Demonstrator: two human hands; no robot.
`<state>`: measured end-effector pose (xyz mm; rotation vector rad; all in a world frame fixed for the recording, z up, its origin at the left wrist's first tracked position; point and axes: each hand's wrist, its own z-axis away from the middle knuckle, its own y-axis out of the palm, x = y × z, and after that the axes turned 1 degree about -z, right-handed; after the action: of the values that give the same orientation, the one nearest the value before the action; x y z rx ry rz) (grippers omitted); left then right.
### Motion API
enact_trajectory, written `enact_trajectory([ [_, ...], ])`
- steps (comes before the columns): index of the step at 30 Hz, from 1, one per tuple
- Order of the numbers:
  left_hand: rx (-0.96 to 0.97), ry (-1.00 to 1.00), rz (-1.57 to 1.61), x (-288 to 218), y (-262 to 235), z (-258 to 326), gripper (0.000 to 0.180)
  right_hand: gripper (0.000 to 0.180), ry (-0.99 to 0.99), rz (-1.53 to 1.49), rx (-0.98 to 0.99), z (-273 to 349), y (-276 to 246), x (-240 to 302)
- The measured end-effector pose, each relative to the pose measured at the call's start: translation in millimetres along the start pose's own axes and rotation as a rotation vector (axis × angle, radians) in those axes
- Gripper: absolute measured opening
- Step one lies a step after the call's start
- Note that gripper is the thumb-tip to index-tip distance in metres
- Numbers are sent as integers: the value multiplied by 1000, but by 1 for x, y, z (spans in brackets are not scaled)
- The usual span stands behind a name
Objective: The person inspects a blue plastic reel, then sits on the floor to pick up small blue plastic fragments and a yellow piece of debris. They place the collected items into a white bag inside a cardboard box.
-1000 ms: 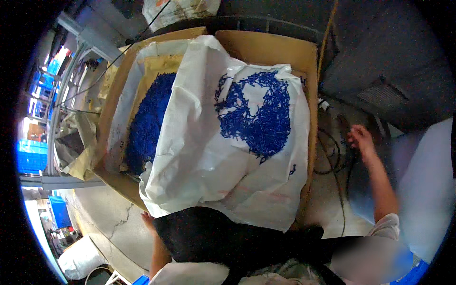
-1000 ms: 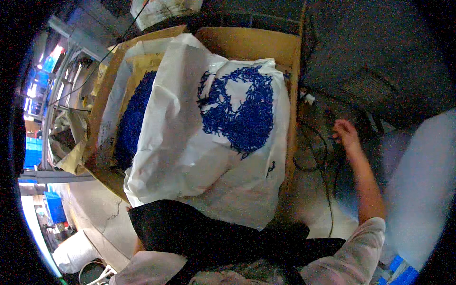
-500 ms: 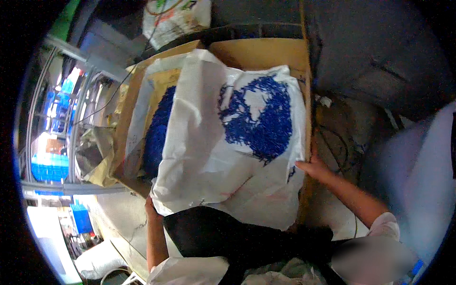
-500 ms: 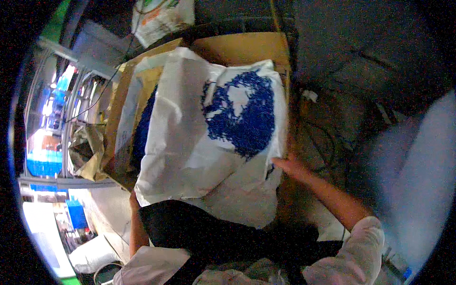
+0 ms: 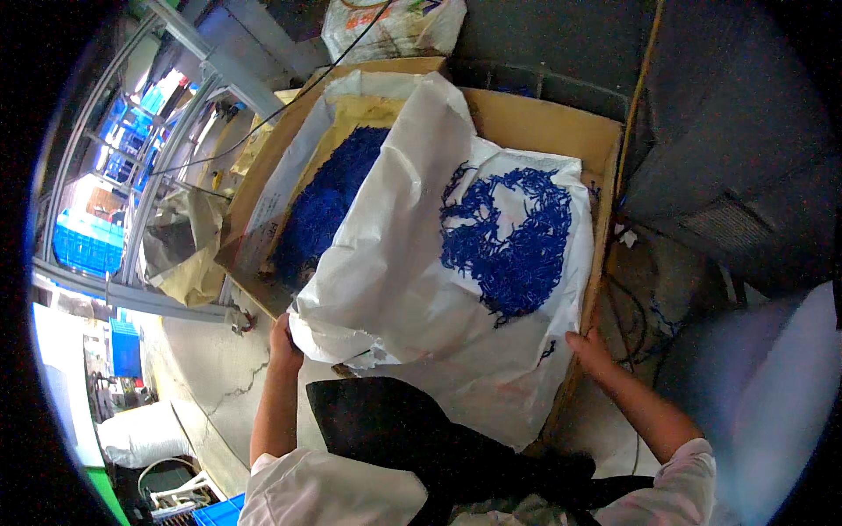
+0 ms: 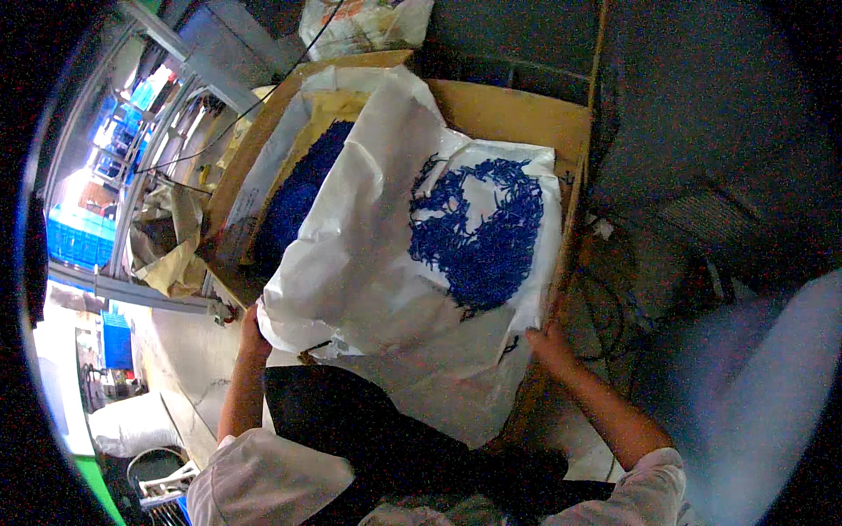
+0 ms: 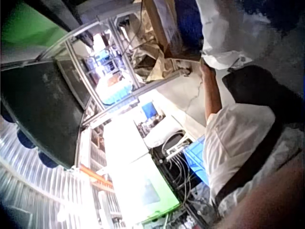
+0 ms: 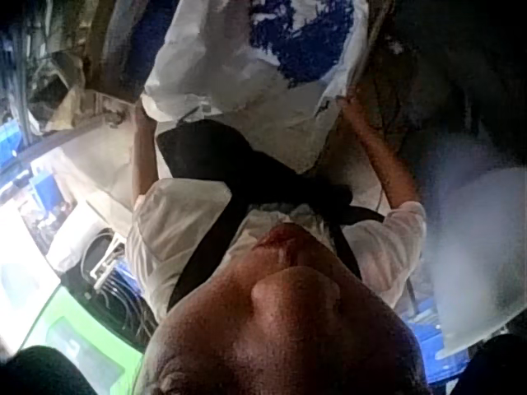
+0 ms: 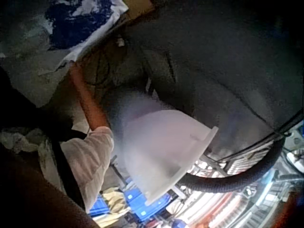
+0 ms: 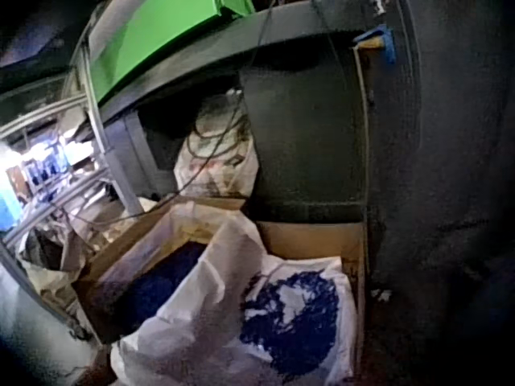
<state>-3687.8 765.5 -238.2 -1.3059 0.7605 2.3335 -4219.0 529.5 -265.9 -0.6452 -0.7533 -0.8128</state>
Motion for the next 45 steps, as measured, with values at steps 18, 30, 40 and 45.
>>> enact_trajectory([
  [18, -108, 1150, -1116, -84, 156, 91, 55, 60, 205, 298, -572, -14, -177, -125],
  [30, 1813, 340, -1738, 6, 355, 258, 60, 51, 213, 1113, -657, -99, -212, -182],
  [40, 1844, 572, -1817, -2, 363, 264, 60, 45, 435, 1366, -333, -90, -217, -234],
  [45, 1791, 491, -1899, -7, 372, 265, 62, 42, 72, 1326, -377, -60, -194, -255],
])
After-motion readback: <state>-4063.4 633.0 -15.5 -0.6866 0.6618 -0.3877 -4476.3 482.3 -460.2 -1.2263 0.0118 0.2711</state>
